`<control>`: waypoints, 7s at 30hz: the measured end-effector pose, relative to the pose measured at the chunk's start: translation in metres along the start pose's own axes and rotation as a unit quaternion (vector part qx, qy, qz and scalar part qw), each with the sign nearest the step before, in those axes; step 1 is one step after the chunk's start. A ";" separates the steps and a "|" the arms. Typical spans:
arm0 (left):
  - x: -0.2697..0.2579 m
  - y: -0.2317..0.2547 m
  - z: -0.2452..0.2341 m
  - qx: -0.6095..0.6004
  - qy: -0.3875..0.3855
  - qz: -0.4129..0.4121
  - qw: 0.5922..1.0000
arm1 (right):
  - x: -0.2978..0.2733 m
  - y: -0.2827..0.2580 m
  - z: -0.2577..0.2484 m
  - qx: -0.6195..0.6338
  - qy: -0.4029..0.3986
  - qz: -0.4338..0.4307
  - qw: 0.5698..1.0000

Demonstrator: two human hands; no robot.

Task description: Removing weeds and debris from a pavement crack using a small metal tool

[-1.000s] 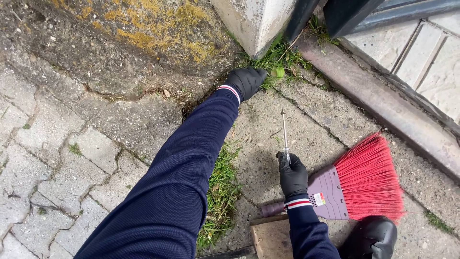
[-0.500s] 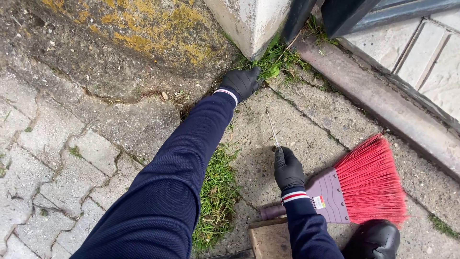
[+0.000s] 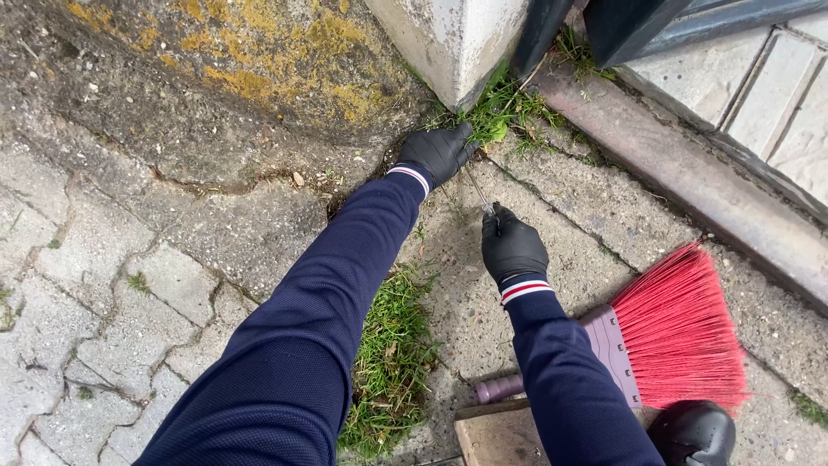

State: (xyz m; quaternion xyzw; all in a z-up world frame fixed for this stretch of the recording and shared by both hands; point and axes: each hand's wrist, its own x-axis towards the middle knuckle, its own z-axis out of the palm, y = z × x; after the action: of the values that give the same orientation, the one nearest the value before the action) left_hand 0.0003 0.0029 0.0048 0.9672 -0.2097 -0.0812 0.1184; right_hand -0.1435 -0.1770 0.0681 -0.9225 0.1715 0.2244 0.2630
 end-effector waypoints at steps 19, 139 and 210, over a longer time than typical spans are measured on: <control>0.015 -0.007 0.016 -0.025 -0.012 -0.039 0.999 | 0.075 -0.033 0.026 0.150 -0.055 0.052 0.986; -0.136 0.057 -0.054 -0.018 -0.182 -0.163 0.970 | 0.027 0.071 0.027 0.439 -0.053 0.176 0.879; -0.018 0.053 -0.022 -0.083 0.015 -0.190 0.978 | 0.064 0.101 0.064 0.412 -0.030 0.208 0.887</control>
State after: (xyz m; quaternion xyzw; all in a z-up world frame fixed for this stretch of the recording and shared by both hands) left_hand -0.0323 -0.0319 0.0422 0.9773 -0.0125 -0.1045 0.1841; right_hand -0.1545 -0.2346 -0.0536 -0.6670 0.4282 0.2107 0.5721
